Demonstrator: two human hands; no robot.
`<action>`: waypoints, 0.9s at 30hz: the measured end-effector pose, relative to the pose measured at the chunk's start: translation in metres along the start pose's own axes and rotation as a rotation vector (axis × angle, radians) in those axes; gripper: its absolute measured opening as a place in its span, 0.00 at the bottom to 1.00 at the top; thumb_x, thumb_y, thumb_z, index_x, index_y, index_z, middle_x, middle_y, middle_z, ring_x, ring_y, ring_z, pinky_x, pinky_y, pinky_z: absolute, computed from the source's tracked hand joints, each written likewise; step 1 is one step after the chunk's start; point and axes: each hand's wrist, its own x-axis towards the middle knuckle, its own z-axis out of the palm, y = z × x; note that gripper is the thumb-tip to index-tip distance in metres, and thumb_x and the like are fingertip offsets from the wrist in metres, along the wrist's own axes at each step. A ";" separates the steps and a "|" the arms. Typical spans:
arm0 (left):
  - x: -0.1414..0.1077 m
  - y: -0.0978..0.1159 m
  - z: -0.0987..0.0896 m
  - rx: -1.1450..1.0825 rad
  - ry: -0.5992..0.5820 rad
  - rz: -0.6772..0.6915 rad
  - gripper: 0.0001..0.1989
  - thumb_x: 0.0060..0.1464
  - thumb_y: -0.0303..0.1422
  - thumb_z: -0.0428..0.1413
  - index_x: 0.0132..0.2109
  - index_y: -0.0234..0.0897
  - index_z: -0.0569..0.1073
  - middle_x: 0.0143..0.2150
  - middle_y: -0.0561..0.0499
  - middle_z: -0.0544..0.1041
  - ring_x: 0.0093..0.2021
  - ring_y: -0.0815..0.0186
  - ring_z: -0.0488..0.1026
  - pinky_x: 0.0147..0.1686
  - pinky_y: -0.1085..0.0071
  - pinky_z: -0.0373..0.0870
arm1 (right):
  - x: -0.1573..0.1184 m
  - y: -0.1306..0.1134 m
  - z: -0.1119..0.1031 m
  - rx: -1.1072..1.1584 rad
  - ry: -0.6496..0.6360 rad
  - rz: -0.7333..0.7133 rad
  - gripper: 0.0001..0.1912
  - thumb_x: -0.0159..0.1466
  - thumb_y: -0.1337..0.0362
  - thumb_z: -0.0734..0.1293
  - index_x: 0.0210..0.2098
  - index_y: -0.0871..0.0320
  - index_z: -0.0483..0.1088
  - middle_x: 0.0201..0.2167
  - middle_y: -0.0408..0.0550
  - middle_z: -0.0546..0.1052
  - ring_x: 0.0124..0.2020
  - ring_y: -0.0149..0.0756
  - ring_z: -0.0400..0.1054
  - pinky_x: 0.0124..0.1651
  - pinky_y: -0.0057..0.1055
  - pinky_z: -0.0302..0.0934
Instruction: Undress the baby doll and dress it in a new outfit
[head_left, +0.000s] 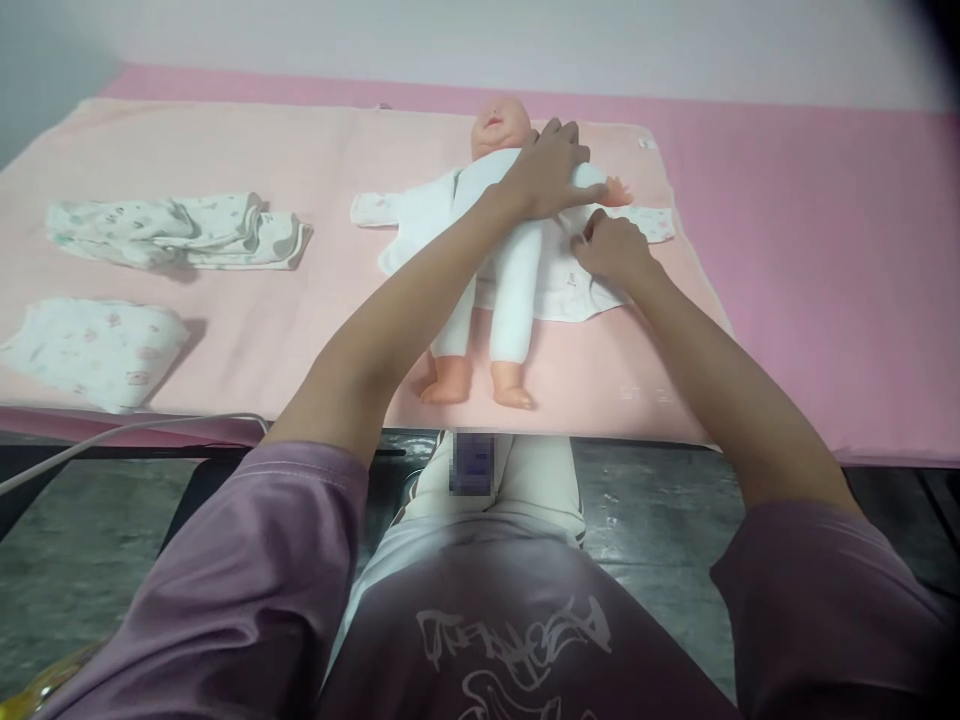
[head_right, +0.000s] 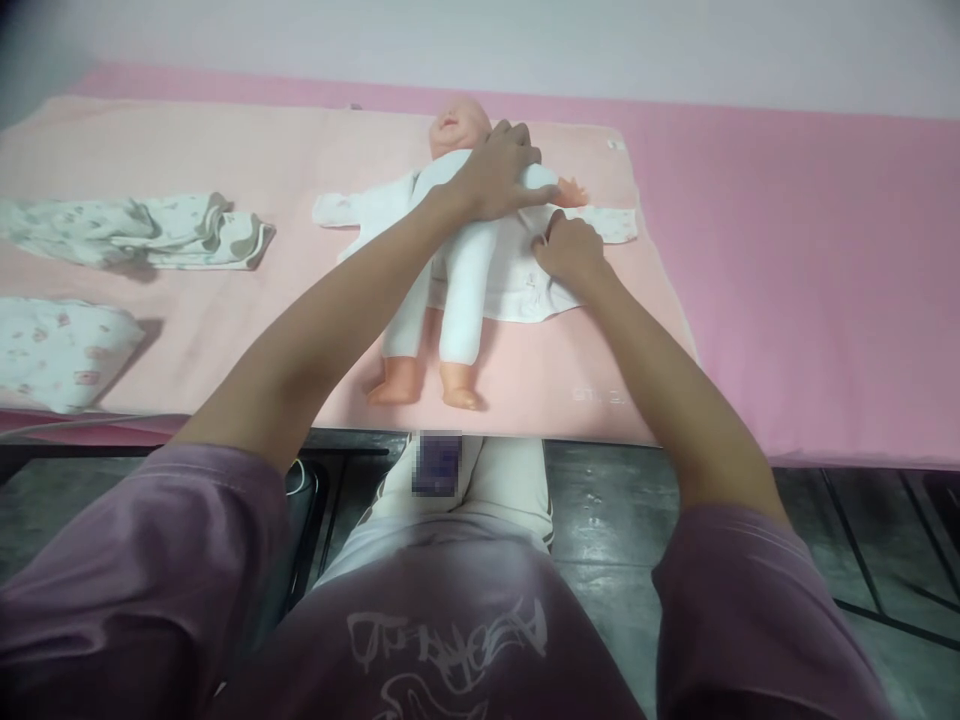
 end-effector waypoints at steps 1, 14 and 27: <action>-0.002 -0.003 -0.003 0.008 0.012 0.007 0.18 0.72 0.53 0.64 0.42 0.44 0.81 0.60 0.41 0.77 0.59 0.50 0.64 0.64 0.46 0.61 | 0.004 0.004 -0.002 -0.014 0.007 -0.023 0.23 0.74 0.46 0.71 0.53 0.60 0.75 0.50 0.70 0.80 0.62 0.76 0.74 0.65 0.72 0.65; 0.002 -0.009 0.011 0.006 -0.081 -0.063 0.25 0.65 0.64 0.62 0.44 0.48 0.82 0.49 0.43 0.84 0.66 0.47 0.65 0.70 0.45 0.57 | 0.007 0.000 -0.051 0.105 0.177 -0.097 0.19 0.86 0.54 0.59 0.37 0.49 0.59 0.40 0.52 0.75 0.46 0.46 0.66 0.55 0.45 0.62; 0.008 -0.027 -0.001 -0.218 -0.007 -0.031 0.04 0.72 0.29 0.64 0.49 0.41 0.77 0.56 0.45 0.83 0.51 0.59 0.75 0.59 0.52 0.72 | 0.012 -0.037 -0.018 0.009 0.153 -0.168 0.16 0.81 0.48 0.63 0.43 0.51 0.72 0.41 0.58 0.78 0.51 0.62 0.73 0.57 0.52 0.67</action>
